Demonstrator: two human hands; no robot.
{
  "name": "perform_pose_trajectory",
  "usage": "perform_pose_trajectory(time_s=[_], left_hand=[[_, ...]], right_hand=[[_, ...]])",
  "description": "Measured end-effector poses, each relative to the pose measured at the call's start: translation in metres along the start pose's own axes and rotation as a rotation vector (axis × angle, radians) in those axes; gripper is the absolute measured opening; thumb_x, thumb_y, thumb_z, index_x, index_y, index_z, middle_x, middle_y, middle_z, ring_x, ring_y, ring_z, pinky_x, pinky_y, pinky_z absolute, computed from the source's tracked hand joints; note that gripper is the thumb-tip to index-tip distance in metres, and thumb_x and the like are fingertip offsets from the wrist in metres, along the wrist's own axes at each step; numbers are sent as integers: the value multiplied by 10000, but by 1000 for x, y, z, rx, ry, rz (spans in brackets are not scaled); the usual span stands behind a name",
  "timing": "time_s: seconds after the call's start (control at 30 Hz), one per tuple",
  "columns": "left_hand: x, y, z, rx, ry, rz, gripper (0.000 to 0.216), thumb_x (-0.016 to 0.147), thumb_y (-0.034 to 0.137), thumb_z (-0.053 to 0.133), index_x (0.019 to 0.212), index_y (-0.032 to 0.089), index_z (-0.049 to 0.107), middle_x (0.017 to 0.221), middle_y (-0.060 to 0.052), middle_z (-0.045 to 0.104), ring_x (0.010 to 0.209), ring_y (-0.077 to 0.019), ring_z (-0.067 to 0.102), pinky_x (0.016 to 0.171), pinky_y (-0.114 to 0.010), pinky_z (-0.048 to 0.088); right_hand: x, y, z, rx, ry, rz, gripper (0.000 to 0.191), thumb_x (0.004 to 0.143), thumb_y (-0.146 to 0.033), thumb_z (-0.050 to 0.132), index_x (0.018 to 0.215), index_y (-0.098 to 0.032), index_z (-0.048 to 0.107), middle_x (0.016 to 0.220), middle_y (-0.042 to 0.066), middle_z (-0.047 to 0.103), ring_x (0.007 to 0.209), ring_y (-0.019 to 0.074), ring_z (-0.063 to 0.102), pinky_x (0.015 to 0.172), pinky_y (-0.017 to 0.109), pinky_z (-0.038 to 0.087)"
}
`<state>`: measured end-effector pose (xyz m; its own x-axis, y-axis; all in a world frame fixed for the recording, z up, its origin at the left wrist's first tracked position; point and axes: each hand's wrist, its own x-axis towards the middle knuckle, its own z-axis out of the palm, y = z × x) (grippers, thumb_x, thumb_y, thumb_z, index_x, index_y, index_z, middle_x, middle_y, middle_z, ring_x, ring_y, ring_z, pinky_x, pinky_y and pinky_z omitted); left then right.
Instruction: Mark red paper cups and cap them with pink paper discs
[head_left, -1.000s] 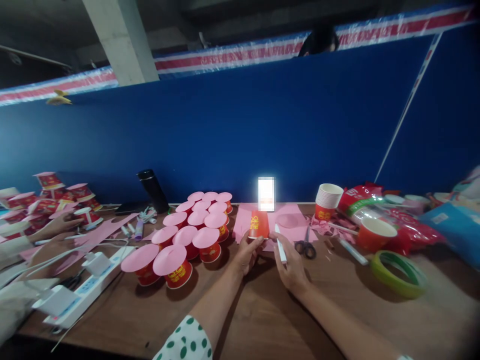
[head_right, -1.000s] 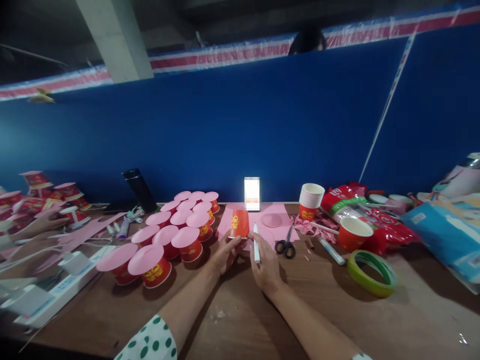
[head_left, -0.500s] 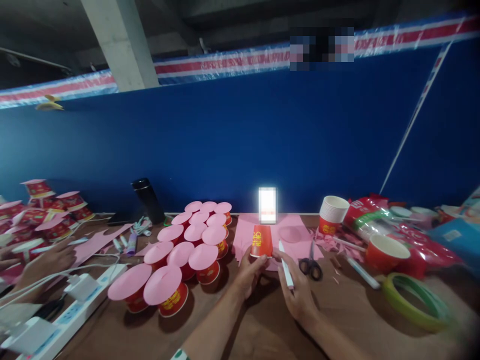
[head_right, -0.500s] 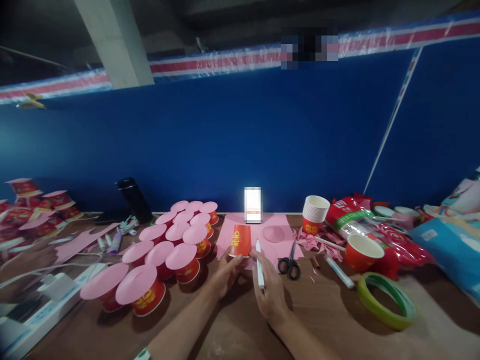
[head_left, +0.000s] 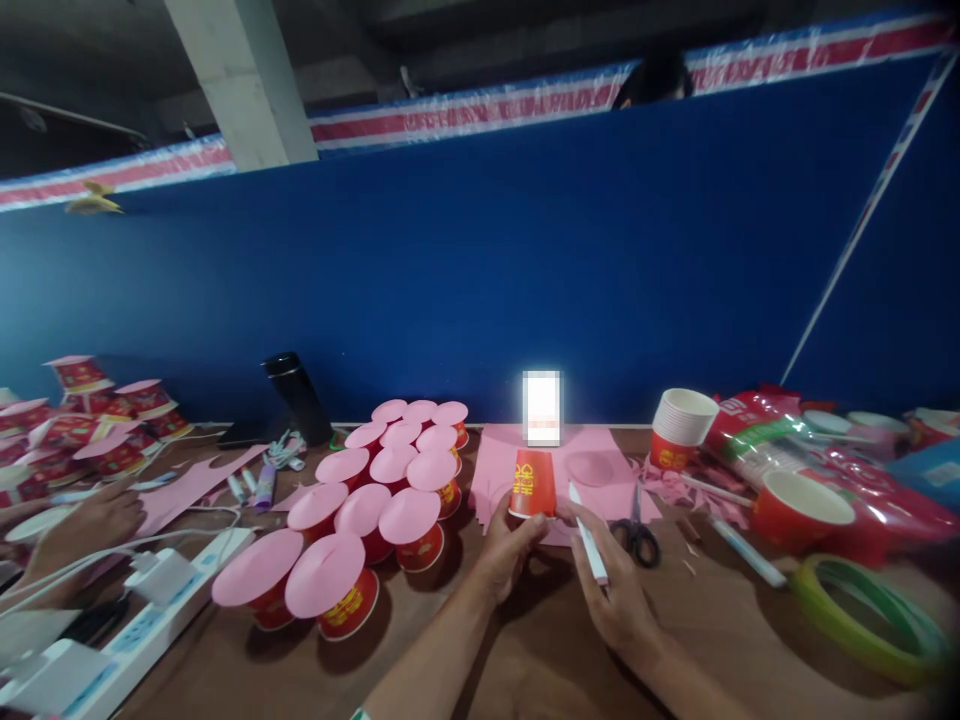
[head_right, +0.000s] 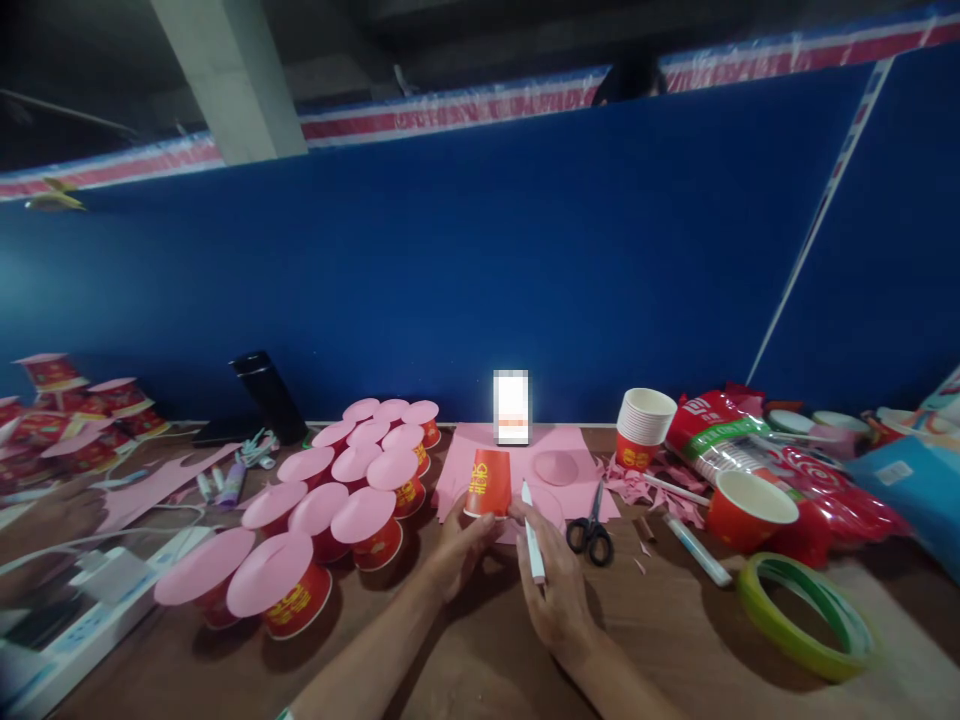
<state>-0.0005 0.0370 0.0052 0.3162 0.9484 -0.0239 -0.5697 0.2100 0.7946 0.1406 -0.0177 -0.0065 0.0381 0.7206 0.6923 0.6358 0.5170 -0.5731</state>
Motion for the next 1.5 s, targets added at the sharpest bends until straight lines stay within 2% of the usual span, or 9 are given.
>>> perform_pose_trajectory(time_s=[0.13, 0.33, 0.6, 0.73, 0.83, 0.93, 1.07, 1.3, 1.5], left_hand=[[0, -2, -2, 12, -20, 11, 469, 652, 215, 781, 1067, 183, 564, 1040, -79, 669, 915, -174, 637, 843, -296, 464], [-2, -1, 4, 27, 36, 25, 523, 607, 215, 808, 1054, 164, 542, 982, -87, 679, 875, -186, 646, 859, -330, 460], [-2, -6, -5, 63, -23, 45, 575, 634, 236, 796, 1138, 176, 525, 1068, -112, 663, 936, -209, 637, 900, -356, 445], [4, -8, -8, -61, -69, 20, 465, 761, 435, 658, 1140, 180, 567, 1115, -114, 653, 1019, -227, 613, 897, -357, 456], [9, -8, -9, -148, -35, -23, 475, 818, 535, 530, 1124, 175, 590, 1123, -118, 655, 1050, -235, 602, 903, -376, 463], [10, -7, -10, -167, 3, -17, 451, 827, 510, 534, 1136, 185, 587, 1134, -110, 657, 1048, -232, 604, 911, -385, 462], [8, -4, -9, -206, -9, -40, 407, 843, 459, 531, 1131, 176, 587, 1100, -104, 672, 1023, -233, 615, 911, -394, 464], [5, 2, -6, -220, 40, -58, 271, 832, 335, 514, 980, 139, 629, 972, -98, 700, 944, -233, 640, 859, -390, 494], [5, 4, -4, -200, 73, -95, 358, 835, 414, 512, 1010, 124, 630, 995, -123, 693, 945, -245, 640, 835, -387, 508]], right_hand=[[1, -4, -1, -1, -17, 13, 346, 923, -212, 417, 1261, -204, 488, 1219, 108, 602, 1128, 219, 572, 946, 384, 498], [1, -3, -1, 23, -26, 42, 357, 930, -212, 413, 1283, -206, 463, 1237, 115, 583, 1162, 216, 545, 967, 397, 480], [1, -7, -1, 5, -13, 22, 352, 930, -220, 409, 1274, -200, 482, 1234, 115, 594, 1144, 221, 562, 954, 390, 492], [2, -11, -3, 6, 8, 20, 342, 925, -226, 414, 1255, -204, 501, 1213, 103, 612, 1115, 217, 588, 937, 366, 506], [3, -15, -4, 17, -3, 14, 324, 922, -220, 418, 1230, -207, 519, 1198, 97, 619, 1112, 213, 590, 934, 353, 506], [3, -18, -4, 35, -14, 11, 323, 922, -219, 415, 1227, -206, 520, 1177, 101, 628, 1096, 216, 598, 925, 356, 509], [2, -17, -3, 43, -34, 19, 333, 923, -215, 408, 1238, -203, 515, 1186, 105, 621, 1100, 217, 594, 924, 355, 508], [0, -14, -2, 48, -61, 20, 338, 924, -214, 407, 1249, -204, 503, 1198, 102, 613, 1107, 211, 588, 930, 353, 505], [1, -18, -2, 63, -66, 8, 336, 924, -223, 414, 1244, -204, 514, 1179, 102, 629, 1094, 214, 601, 920, 358, 518]])
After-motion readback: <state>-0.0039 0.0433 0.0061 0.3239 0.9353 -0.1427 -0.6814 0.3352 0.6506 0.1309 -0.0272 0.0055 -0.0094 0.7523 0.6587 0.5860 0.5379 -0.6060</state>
